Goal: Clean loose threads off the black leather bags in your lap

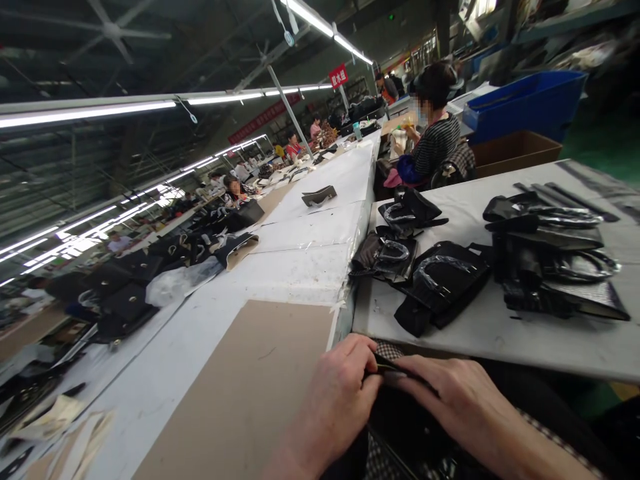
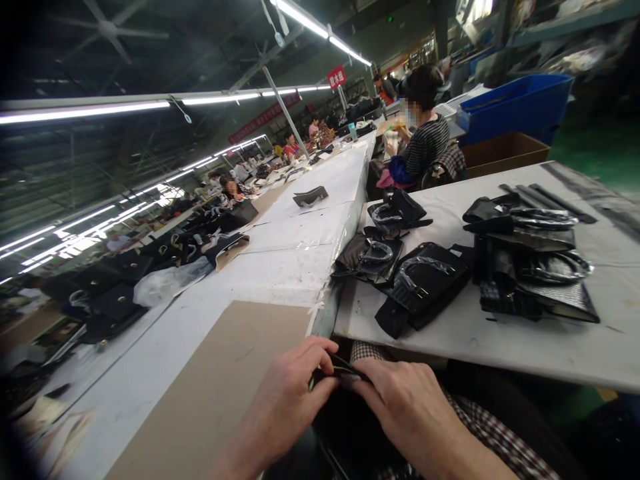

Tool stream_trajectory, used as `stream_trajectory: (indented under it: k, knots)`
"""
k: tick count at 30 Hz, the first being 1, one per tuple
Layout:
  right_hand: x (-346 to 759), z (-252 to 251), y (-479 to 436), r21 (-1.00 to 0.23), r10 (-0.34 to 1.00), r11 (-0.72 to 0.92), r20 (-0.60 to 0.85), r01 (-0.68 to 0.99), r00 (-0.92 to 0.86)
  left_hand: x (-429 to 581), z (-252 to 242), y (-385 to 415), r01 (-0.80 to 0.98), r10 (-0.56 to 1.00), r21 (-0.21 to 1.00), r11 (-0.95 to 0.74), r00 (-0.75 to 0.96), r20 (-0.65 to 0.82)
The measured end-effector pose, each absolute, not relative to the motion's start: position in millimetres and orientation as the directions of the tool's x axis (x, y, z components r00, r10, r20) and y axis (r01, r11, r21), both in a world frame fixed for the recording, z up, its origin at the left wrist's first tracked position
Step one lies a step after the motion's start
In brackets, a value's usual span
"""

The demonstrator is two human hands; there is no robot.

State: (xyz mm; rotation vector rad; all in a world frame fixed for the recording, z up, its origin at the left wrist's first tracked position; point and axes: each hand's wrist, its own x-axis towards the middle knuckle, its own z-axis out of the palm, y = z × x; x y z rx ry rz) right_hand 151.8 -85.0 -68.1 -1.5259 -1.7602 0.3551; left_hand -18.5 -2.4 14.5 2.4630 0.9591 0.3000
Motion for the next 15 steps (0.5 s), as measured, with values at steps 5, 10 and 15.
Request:
stream_trajectory:
  k: [5,10,15]
  knots:
    - [150.8,-72.6,-86.9,-0.669,0.937,0.229,0.347,0.707,0.025,-21.3,10.8,1.8,0.556,0.630,0.409,-0.723,0.774,0.062]
    - [151.3,-75.8,-87.4,-0.642,0.950,0.231,0.313,0.731,-0.025,-21.9,11.9,4.0,0.466,0.526,0.342,-0.816,0.844,0.106]
    - [154.7,-71.1,-86.6,-0.646,0.953,0.233,0.301,0.727,-0.037,-21.4,12.7,3.3,0.494,0.551,0.345,-0.798,0.830,0.086]
